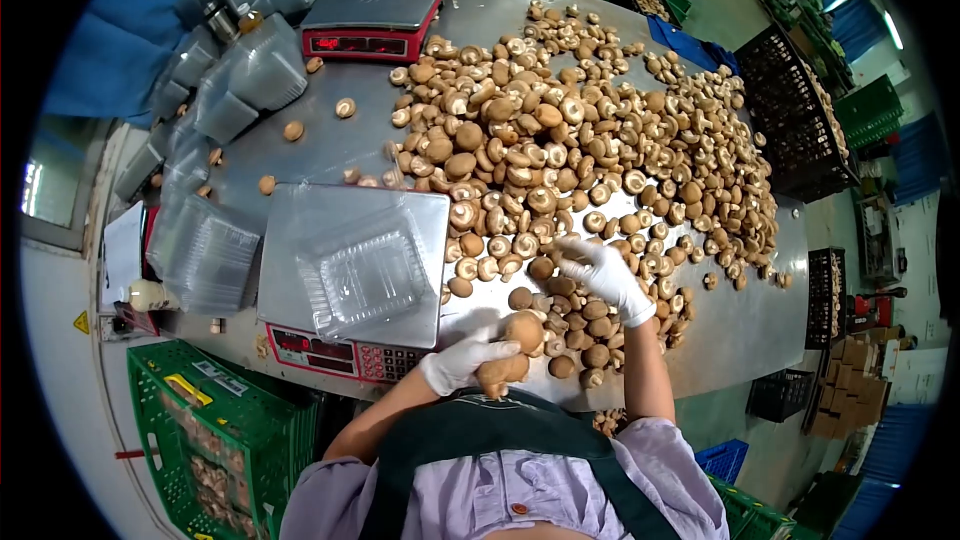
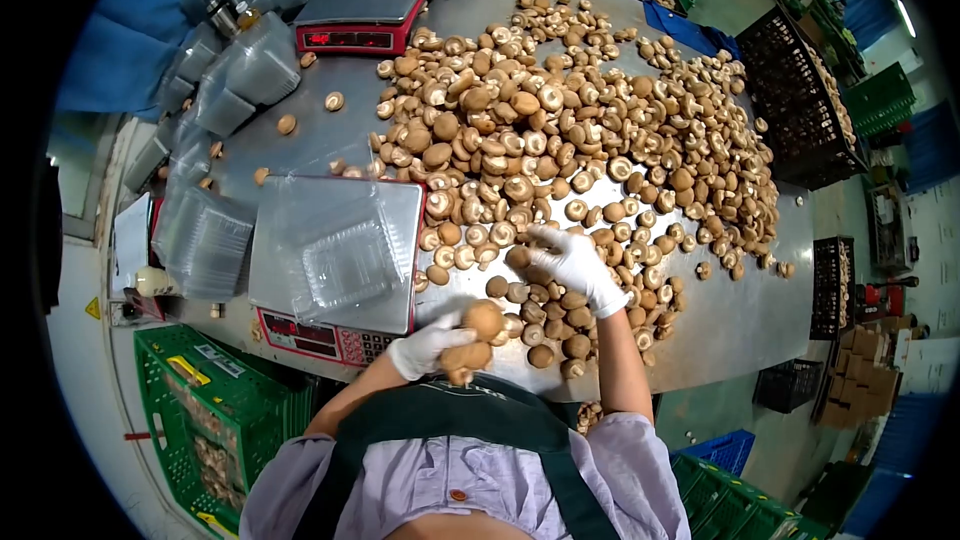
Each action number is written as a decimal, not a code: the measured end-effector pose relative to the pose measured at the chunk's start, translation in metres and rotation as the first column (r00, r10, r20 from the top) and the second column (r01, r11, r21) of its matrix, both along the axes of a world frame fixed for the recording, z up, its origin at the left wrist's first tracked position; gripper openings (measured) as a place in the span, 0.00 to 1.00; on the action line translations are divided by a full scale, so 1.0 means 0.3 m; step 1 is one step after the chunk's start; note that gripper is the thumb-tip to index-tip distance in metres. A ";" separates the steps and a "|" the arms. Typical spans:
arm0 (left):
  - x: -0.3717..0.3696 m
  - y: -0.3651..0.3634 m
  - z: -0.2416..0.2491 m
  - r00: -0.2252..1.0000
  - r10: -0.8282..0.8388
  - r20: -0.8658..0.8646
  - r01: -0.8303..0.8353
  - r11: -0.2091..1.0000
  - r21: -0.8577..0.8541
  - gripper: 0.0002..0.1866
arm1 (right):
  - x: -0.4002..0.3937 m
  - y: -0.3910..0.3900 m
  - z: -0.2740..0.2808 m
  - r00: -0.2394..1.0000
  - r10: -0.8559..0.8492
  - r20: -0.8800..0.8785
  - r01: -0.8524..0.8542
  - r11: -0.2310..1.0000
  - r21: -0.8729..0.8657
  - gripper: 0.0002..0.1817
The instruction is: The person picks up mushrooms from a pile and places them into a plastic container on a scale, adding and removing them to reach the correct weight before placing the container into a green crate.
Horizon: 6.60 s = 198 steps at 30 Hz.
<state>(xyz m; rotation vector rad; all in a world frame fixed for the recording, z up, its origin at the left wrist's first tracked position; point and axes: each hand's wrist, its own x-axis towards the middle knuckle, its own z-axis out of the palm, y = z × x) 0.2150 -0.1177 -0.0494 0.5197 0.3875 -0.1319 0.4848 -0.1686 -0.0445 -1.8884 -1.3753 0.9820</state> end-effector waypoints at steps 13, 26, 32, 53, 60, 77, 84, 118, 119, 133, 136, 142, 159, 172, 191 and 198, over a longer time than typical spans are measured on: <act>-0.314 0.260 0.216 0.835 0.545 -0.079 0.391 -0.485 0.782 0.33 | 0.037 0.281 -0.071 0.880 -0.217 0.422 0.194 0.976 0.096 0.28; -0.130 0.081 0.181 0.796 0.520 0.310 -0.456 0.179 0.872 0.13 | -0.081 0.124 -0.004 0.965 0.048 0.258 0.027 0.960 -0.279 0.22; 0.000 -0.042 0.014 0.948 0.315 0.045 -0.316 0.948 0.044 0.22 | -0.025 -0.024 -0.025 0.748 -0.266 -0.608 0.281 0.957 -0.074 0.16; 0.041 -0.065 -0.234 0.866 0.458 -0.200 -0.494 0.846 -0.201 0.19 | -0.180 0.257 -0.096 0.919 -0.100 -0.380 0.073 0.994 -0.086 0.25; 0.058 -0.019 -0.083 0.864 0.492 0.101 -0.423 0.822 -0.381 0.31 | -0.177 0.087 0.051 0.769 0.050 -0.637 -0.100 0.994 -0.044 0.27; 0.052 -0.045 -0.175 0.777 0.626 0.071 -0.592 0.764 -0.256 0.30 | -0.295 0.375 -0.185 0.905 -0.074 0.419 -0.028 0.972 0.233 0.25; 0.047 -0.044 -0.210 0.849 0.526 -0.054 -0.527 0.835 -0.159 0.27 | -0.197 0.198 -0.074 0.858 -0.237 -0.455 0.226 0.971 -0.079 0.15; 0.060 -0.041 -0.142 0.892 0.453 -0.008 -0.404 0.787 -0.466 0.23 | -0.049 0.131 -0.057 0.953 0.129 0.272 -0.088 0.983 -0.158 0.20; 0.064 -0.035 -0.112 0.881 0.462 -0.097 -0.451 0.760 -0.468 0.23 | -0.050 0.144 -0.010 0.962 0.176 0.209 -0.144 0.976 -0.161 0.20; 0.044 -0.038 -0.193 0.901 0.432 -0.037 -0.388 0.767 -0.512 0.28 | -0.125 0.434 -0.197 0.886 -0.364 0.287 0.314 0.927 0.208 0.20; 0.048 -0.040 -0.182 0.888 0.460 0.002 -0.392 0.759 -0.520 0.30 | -0.109 0.296 -0.075 0.834 -0.441 -0.330 0.449 0.892 -0.057 0.15; 0.051 -0.049 -0.143 0.891 0.447 0.086 -0.348 0.790 -0.505 0.34 | -0.108 -0.004 0.091 0.942 0.251 -0.222 -0.266 0.963 -0.041 0.17; 0.039 -0.045 -0.120 0.847 0.504 0.168 -0.416 0.826 -0.381 0.32 | -0.102 0.306 -0.130 0.888 0.008 0.461 0.002 1.000 -0.023 0.27; 0.035 -0.074 -0.246 0.964 0.264 0.030 -0.230 0.885 -0.405 0.28 | -0.293 -0.089 0.098 0.972 0.235 0.013 -0.234 0.970 -0.059 0.34; -0.311 0.241 0.307 0.752 0.569 0.331 -0.367 -0.056 0.929 0.29 | -0.188 -0.114 0.079 0.950 0.081 -0.300 -0.076 0.997 0.029 0.27; -0.303 0.245 0.176 0.749 0.660 0.057 0.424 -0.543 0.725 0.34 | -0.196 -0.013 0.035 0.988 -0.013 -0.151 0.017 1.000 0.023 0.22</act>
